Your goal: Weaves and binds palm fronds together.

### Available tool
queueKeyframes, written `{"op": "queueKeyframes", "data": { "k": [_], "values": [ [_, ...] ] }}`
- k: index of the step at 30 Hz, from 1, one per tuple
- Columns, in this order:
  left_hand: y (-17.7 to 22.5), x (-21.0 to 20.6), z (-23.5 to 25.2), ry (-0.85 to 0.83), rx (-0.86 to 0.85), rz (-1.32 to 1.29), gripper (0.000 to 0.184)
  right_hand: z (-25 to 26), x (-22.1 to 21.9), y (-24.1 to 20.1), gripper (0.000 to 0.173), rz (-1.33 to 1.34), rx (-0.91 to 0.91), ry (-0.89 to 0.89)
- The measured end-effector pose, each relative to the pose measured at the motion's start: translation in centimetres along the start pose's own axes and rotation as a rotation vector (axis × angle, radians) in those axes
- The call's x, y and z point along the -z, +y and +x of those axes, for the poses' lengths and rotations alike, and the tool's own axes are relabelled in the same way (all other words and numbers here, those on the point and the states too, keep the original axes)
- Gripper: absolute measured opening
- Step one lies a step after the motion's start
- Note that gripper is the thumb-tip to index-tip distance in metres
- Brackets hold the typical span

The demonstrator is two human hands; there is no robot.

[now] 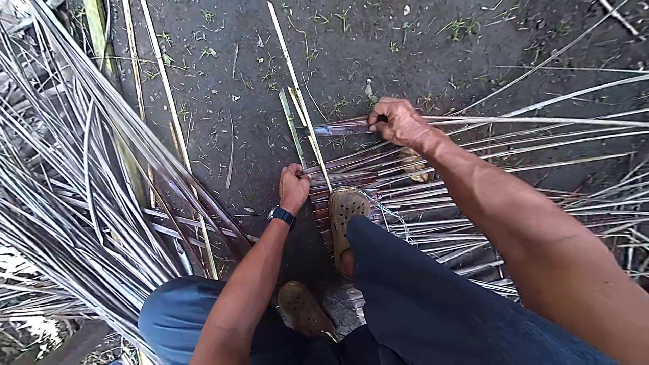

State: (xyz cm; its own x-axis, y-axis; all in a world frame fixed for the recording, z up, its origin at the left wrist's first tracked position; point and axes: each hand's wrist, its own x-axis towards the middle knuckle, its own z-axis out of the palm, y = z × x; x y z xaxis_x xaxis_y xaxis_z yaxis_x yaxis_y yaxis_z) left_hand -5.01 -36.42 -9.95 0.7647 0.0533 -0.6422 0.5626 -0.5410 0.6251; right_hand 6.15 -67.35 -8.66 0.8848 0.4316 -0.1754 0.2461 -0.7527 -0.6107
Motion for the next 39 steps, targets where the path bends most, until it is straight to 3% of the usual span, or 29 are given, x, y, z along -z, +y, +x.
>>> {"op": "queueKeyframes", "data": {
  "k": [4,7,9,13,24,29,35,39],
  "values": [
    [-0.1,-0.6,-2.2,0.053,0.112,-0.337,0.029,1.9,-5.1,-4.6,0.019,0.039,0.143,-0.105],
    [-1.1,-1.8,-2.4,0.142,0.242,-0.696,0.015,2.4,-8.6,-6.9,0.014,0.13,0.205,-0.145],
    [-1.2,-1.9,-2.3,0.141,0.299,-0.893,0.016,2.4,-9.7,-7.5,0.01,0.164,0.176,-0.114],
    [-1.9,-1.3,-1.8,0.137,0.279,-0.865,0.028,2.5,-9.9,-7.1,0.01,0.153,0.079,-0.071],
    [-2.5,-1.2,-2.4,0.118,0.144,-0.754,0.013,2.4,-10.0,-7.5,0.011,0.133,0.101,-0.127],
    [-2.5,0.0,-2.7,0.075,0.083,-0.438,0.016,2.5,-10.9,-7.6,0.016,0.097,0.169,-0.09],
    [-0.3,3.8,0.6,0.23,-0.309,0.475,0.03,2.7,-10.6,-7.4,0.016,0.114,0.122,-0.114],
    [-0.7,4.6,3.8,0.162,-0.527,0.709,0.018,2.5,-10.3,-8.4,0.018,0.041,0.085,-0.116]
  ]
}}
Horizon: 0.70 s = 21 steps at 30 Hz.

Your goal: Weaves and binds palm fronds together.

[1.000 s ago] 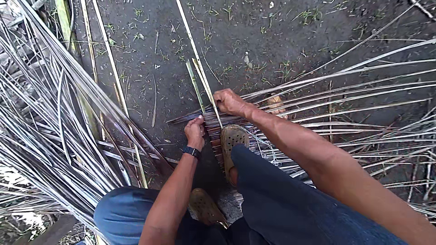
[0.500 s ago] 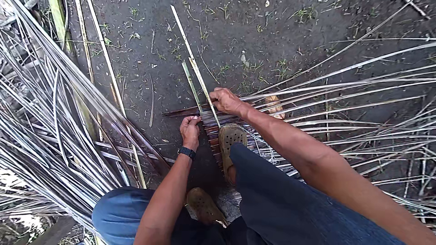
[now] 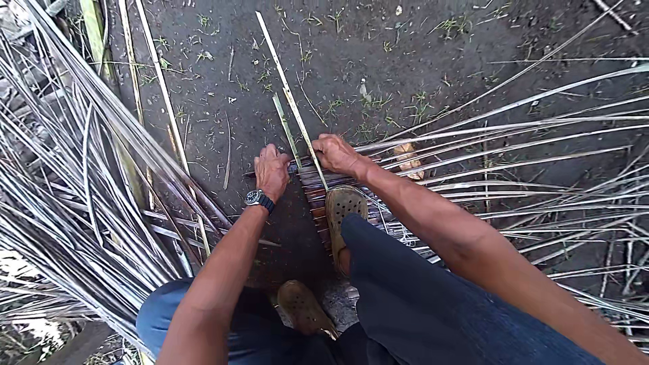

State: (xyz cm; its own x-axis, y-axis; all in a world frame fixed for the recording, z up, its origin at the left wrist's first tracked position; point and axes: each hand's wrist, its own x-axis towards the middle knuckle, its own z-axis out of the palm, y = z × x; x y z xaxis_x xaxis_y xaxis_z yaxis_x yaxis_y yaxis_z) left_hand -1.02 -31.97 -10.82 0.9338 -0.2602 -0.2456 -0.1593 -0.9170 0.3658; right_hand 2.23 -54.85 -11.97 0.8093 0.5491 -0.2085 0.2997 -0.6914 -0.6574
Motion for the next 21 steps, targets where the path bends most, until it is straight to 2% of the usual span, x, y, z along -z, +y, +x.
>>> {"op": "queueKeyframes", "data": {
  "k": [3,5,7,14,21],
  "values": [
    [-1.2,0.1,-0.5,-0.001,-0.09,-0.021,0.022,-2.0,-1.0,-1.7,0.017,-0.127,0.011,0.214],
    [-1.7,0.2,-1.2,-0.014,-0.068,-0.053,0.026,-3.4,-1.8,-2.9,0.018,-0.203,0.005,0.388],
    [-1.6,0.1,-1.6,-0.033,-0.014,-0.073,0.028,-4.4,-2.3,-3.9,0.018,-0.178,-0.039,0.462],
    [-1.8,-2.6,-0.9,0.074,-0.03,0.003,0.044,-5.4,-2.4,-4.8,0.021,-0.066,-0.298,0.319],
    [-2.9,-2.5,-2.1,0.12,-0.101,-0.027,0.04,-5.6,-3.5,-3.0,0.021,-0.111,-0.197,0.276]
  ]
}}
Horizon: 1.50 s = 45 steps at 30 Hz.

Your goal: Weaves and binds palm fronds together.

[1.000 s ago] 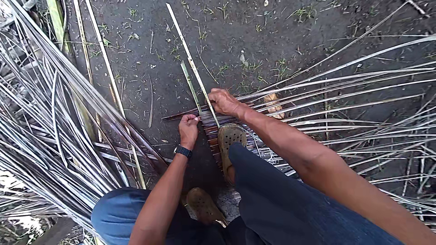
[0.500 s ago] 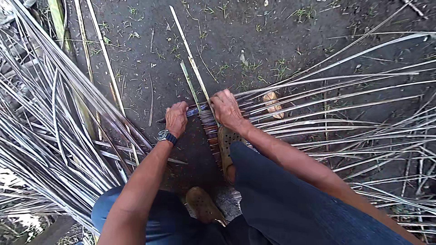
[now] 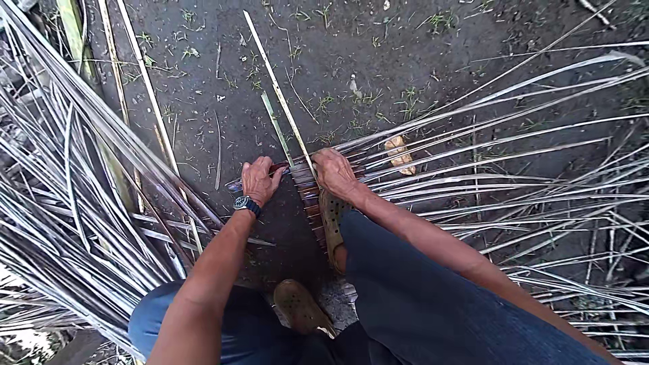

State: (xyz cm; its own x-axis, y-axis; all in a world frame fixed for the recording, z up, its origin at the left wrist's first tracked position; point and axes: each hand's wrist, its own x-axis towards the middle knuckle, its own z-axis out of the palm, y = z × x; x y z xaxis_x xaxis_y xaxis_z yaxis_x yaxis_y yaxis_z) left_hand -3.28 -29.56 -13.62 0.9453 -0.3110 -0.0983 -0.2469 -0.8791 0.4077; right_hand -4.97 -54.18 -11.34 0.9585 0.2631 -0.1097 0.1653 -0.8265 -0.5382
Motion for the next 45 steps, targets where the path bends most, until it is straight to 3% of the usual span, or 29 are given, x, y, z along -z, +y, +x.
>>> {"op": "queueKeyframes", "data": {
  "k": [6,11,13,16,20,23,26,28,29,32,33,38,45],
  "values": [
    [0.0,0.8,0.5,-0.047,0.074,0.035,0.053,0.0,-0.3,0.1,0.03,0.037,-0.006,-0.049],
    [2.0,3.1,3.1,-0.339,0.232,0.172,0.064,0.7,-0.4,0.1,0.037,0.022,-0.082,-0.15],
    [2.3,3.5,3.7,-0.385,0.233,0.197,0.065,1.0,-0.1,0.0,0.041,0.012,-0.116,-0.188],
    [1.9,4.0,3.6,-0.431,0.173,0.167,0.06,1.3,0.1,-0.2,0.042,0.012,-0.161,-0.212],
    [-0.2,6.2,3.0,-0.638,0.11,0.073,0.036,1.3,-0.1,0.0,0.037,0.061,-0.205,-0.17],
    [-2.3,8.2,3.3,-0.774,0.112,-0.083,0.035,1.5,0.1,0.1,0.036,0.076,-0.215,-0.177],
    [-0.7,11.8,4.8,-0.972,0.22,-0.491,0.062,1.7,0.3,0.1,0.032,0.089,-0.221,-0.193],
    [0.8,13.0,5.9,-1.036,0.254,-0.739,0.046,1.8,0.4,0.2,0.032,0.091,-0.225,-0.205],
    [1.4,12.9,6.3,-1.039,0.251,-0.831,0.032,1.8,0.3,0.3,0.032,0.089,-0.225,-0.212],
    [3.8,9.5,7.5,-0.911,0.244,-0.977,0.053,1.9,0.3,0.3,0.03,0.089,-0.212,-0.19],
    [4.7,7.7,7.8,-0.826,0.245,-1.0,0.051,1.8,0.3,0.1,0.03,0.083,-0.215,-0.183],
    [6.8,2.3,7.7,-0.533,0.257,-1.046,0.026,1.8,0.5,-0.4,0.033,0.055,-0.268,-0.23],
    [4.0,1.7,7.3,-0.264,0.584,-1.569,0.02,2.2,1.4,2.3,0.022,0.59,-0.194,-0.329]
  ]
}}
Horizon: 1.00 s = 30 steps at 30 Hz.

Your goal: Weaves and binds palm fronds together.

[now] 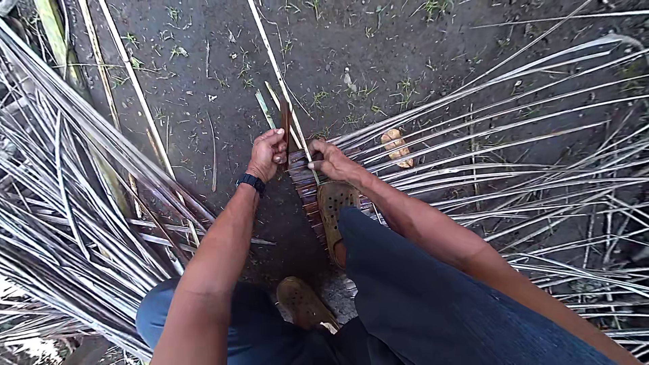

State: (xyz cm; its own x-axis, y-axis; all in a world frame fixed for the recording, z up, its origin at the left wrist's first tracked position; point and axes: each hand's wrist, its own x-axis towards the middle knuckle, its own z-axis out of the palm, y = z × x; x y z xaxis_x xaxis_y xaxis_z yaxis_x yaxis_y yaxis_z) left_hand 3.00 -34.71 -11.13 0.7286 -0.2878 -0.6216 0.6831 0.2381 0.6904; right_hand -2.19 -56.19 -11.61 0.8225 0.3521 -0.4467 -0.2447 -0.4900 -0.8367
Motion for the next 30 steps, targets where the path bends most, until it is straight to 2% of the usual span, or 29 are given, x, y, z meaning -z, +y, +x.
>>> {"op": "queueKeyframes", "data": {
  "k": [3,7,9,11,13,15,17,20,25,30],
  "values": [
    [0.0,-0.7,0.5,0.104,0.028,-0.049,0.02,-1.2,0.6,0.0,0.016,0.172,0.025,-0.03],
    [-0.4,-2.9,1.2,0.177,0.094,0.239,0.021,-2.2,0.1,0.9,0.019,0.254,0.081,0.05],
    [-1.3,-3.8,1.3,0.115,0.119,0.39,0.025,-2.0,-0.8,0.9,0.016,0.151,0.063,0.145],
    [-2.2,-3.9,1.2,0.124,0.074,0.373,0.027,-1.5,-1.5,0.3,0.013,-0.041,0.02,0.208],
    [-2.2,-3.3,-0.1,0.221,-0.057,0.318,0.03,-1.1,-1.8,-0.4,0.014,-0.213,-0.016,0.199],
    [-2.0,-2.1,-2.2,0.366,-0.187,0.445,0.03,-0.9,-1.8,-0.6,0.016,-0.286,-0.04,0.182],
    [-2.3,-0.7,-4.1,0.474,-0.123,0.689,0.028,-1.0,-1.8,-0.7,0.016,-0.292,-0.057,0.174],
    [-3.5,0.6,-4.7,0.457,0.021,0.842,0.036,-1.0,-1.8,-1.4,0.016,-0.323,-0.076,0.17],
    [-3.4,-0.5,-2.9,0.369,0.061,0.891,0.031,-1.4,-1.4,-1.8,0.019,-0.38,-0.084,0.135],
    [-2.9,-0.9,-3.2,0.345,0.144,1.015,0.039,-4.7,0.3,-0.4,0.019,-0.574,0.132,0.098]
  ]
}}
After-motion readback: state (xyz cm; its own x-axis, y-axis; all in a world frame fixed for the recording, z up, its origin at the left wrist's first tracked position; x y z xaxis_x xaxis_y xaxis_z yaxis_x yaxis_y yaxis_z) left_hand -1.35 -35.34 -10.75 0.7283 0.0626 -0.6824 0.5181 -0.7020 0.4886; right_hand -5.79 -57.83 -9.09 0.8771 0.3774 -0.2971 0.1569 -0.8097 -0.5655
